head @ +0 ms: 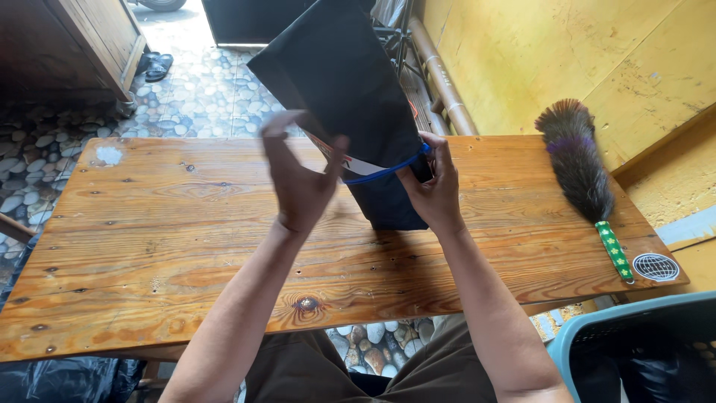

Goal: The person cleans a black plastic bag using a duster, folds it into a small rectangular shape, and then places it inside a padded fabric envelope.

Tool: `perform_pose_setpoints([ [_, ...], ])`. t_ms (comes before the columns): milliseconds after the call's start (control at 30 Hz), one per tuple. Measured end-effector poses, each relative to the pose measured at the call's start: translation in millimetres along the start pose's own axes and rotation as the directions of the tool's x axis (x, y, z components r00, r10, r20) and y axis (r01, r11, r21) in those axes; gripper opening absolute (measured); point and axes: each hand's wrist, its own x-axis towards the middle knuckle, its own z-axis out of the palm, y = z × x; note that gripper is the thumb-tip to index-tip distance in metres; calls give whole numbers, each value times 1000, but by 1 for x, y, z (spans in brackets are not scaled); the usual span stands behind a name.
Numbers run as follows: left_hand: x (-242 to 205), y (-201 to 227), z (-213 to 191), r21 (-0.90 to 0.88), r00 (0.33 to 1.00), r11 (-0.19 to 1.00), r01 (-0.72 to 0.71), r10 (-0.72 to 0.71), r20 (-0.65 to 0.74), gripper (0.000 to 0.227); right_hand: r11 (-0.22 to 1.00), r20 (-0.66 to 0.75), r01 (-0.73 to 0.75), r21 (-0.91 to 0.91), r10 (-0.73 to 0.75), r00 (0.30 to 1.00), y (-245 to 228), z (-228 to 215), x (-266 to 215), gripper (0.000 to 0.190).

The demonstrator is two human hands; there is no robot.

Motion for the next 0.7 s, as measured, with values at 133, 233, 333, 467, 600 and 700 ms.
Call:
perform_pose_setpoints([
  [133,-4,1,-12,-584,732,459,670,-542,413,62,993,-50,32,110,-26,998,41,3,-2,45],
  [233,-22,-29,-3,-528,706,478,702,-370,604,84,975,-46,70,209,-62,997,34,10,3,42],
  [333,-37,-54,15,-575,754,508,641,-275,597,70,933,-17,114,341,-115,993,66,14,1,48],
  [467,-25,-47,4,-423,770,698,578,-295,566,68,948,25,16,318,-26,999,74,16,-3,44],
  [600,-28,-42,2,-232,718,760,607,-398,571,71,963,136,-102,249,70,988,70,9,-9,42],
  [700,-22,-35,0,-182,711,785,592,-401,578,71,978,225,-129,166,89,970,58,-7,-6,42],
])
